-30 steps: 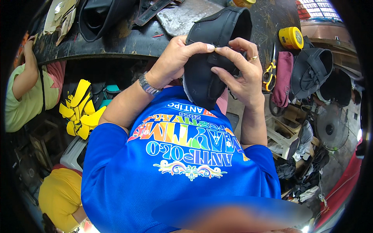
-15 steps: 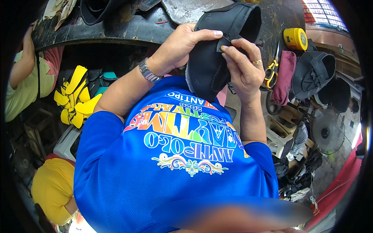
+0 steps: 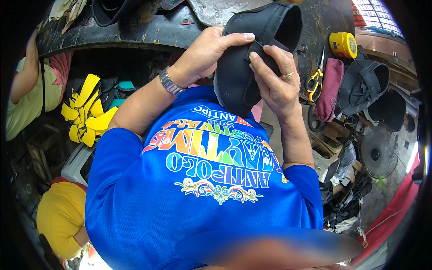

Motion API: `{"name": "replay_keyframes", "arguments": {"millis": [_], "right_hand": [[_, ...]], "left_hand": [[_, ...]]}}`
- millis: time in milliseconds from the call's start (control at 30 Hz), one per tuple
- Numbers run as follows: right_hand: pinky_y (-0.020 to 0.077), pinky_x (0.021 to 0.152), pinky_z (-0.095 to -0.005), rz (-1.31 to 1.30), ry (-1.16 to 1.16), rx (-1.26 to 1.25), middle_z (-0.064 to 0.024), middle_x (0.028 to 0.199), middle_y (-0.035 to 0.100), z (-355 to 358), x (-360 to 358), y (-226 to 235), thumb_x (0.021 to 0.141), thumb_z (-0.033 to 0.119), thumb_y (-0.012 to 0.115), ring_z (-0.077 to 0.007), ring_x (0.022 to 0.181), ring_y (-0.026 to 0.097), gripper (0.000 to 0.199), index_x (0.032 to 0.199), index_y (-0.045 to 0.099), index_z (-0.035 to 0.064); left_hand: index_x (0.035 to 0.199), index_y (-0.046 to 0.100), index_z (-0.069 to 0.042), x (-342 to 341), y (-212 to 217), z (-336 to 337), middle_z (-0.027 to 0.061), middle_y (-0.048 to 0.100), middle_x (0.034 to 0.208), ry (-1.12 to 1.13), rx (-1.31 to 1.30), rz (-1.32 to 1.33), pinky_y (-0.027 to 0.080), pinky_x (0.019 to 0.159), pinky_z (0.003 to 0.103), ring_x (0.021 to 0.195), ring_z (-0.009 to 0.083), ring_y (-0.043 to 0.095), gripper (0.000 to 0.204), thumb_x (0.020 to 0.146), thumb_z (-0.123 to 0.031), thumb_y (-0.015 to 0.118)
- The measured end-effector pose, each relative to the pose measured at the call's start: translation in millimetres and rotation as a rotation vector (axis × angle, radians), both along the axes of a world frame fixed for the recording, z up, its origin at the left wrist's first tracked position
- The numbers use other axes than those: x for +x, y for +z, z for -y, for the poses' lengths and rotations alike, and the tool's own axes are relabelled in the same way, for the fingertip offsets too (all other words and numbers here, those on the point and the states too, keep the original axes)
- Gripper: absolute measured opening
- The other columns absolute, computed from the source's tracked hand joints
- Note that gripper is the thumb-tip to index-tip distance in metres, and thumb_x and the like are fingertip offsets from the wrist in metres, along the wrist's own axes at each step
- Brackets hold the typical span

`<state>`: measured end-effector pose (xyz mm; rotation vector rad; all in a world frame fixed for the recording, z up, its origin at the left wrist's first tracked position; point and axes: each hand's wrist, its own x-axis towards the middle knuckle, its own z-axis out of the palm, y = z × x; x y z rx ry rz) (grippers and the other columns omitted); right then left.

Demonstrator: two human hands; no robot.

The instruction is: The person repeatedly hammers the upper of a black loafer-style shoe against a workbench, then inspects the seam and edges by hand. They repeat this hammering and inspection cycle several times, handling the shoe one at a time.

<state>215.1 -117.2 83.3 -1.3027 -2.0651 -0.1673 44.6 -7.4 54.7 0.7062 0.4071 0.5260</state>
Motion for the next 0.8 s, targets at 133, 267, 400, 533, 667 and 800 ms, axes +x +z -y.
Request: {"name": "replay_keyframes", "arguments": {"millis": [133,267,400,533,667,800], "right_hand": [[0.0519,0.083,-0.0396,0.005,-0.031,-0.03,-0.0135,0.117,0.061,3.5,-3.7,0.2,0.07,0.005,0.081,-0.0303,0.102,0.063,0.039,0.108,0.073,0.0073],[0.052,0.088,-0.037,0.04,-0.079,-0.062,-0.0142,0.118,0.062,6.9,-6.2,1.6,0.072,0.0,0.08,-0.0278,0.104,0.063,0.037,0.108,0.076,0.0069],[0.0508,0.089,-0.0334,-0.259,-0.042,-0.163,-0.0138,0.114,0.064,6.4,-8.9,0.8,0.076,-0.001,0.078,-0.0255,0.105,0.064,0.026,0.101,0.076,0.0043],[0.0519,0.08,-0.0308,-0.458,-0.096,-0.192,-0.0124,0.103,0.067,4.8,-10.6,2.3,0.076,-0.001,0.078,-0.0257,0.094,0.066,0.022,0.096,0.073,0.0025],[0.0509,0.078,-0.0321,-0.536,-0.187,-0.219,-0.0109,0.091,0.07,0.9,-12.5,6.5,0.078,-0.001,0.076,-0.0246,0.085,0.067,0.023,0.1,0.07,0.0017],[0.0493,0.079,-0.0335,-0.454,-0.127,-0.238,-0.0097,0.092,0.07,-6.2,-14.3,9.3,0.08,0.001,0.074,-0.0252,0.085,0.067,0.022,0.102,0.071,0.003]], "left_hand": [[0.115,0.066,0.003,-3.0,-2.3,1.1,0.0118,0.071,0.104,-0.006,0.036,-0.002,0.06,0.08,0.03,0.092,0.0184,0.071,0.033,0.09,-0.016,0.074],[0.113,0.066,0.002,-2.7,-8.6,2.7,0.0102,0.071,0.105,-0.027,-0.029,-0.014,0.059,0.082,0.031,0.092,0.0183,0.07,0.032,0.085,-0.008,0.079],[0.113,0.067,0.0,-3.6,-12.5,3.9,0.0098,0.071,0.103,-0.027,-0.066,-0.024,0.059,0.083,0.03,0.092,0.0176,0.07,0.031,0.085,-0.006,0.078],[0.114,0.066,0.0,-6.6,-11.4,5.8,0.0096,0.071,0.103,0.0,-0.065,-0.005,0.059,0.084,0.031,0.093,0.0176,0.07,0.032,0.085,-0.005,0.078],[0.115,0.066,0.0,-7.3,-10.2,8.0,0.0099,0.071,0.105,-0.001,-0.056,0.014,0.059,0.085,0.031,0.094,0.0175,0.07,0.032,0.085,-0.005,0.077],[0.115,0.066,0.001,-6.4,-10.8,8.8,0.0101,0.071,0.106,0.014,-0.024,0.019,0.058,0.085,0.031,0.094,0.0171,0.07,0.032,0.086,-0.004,0.077]]}}
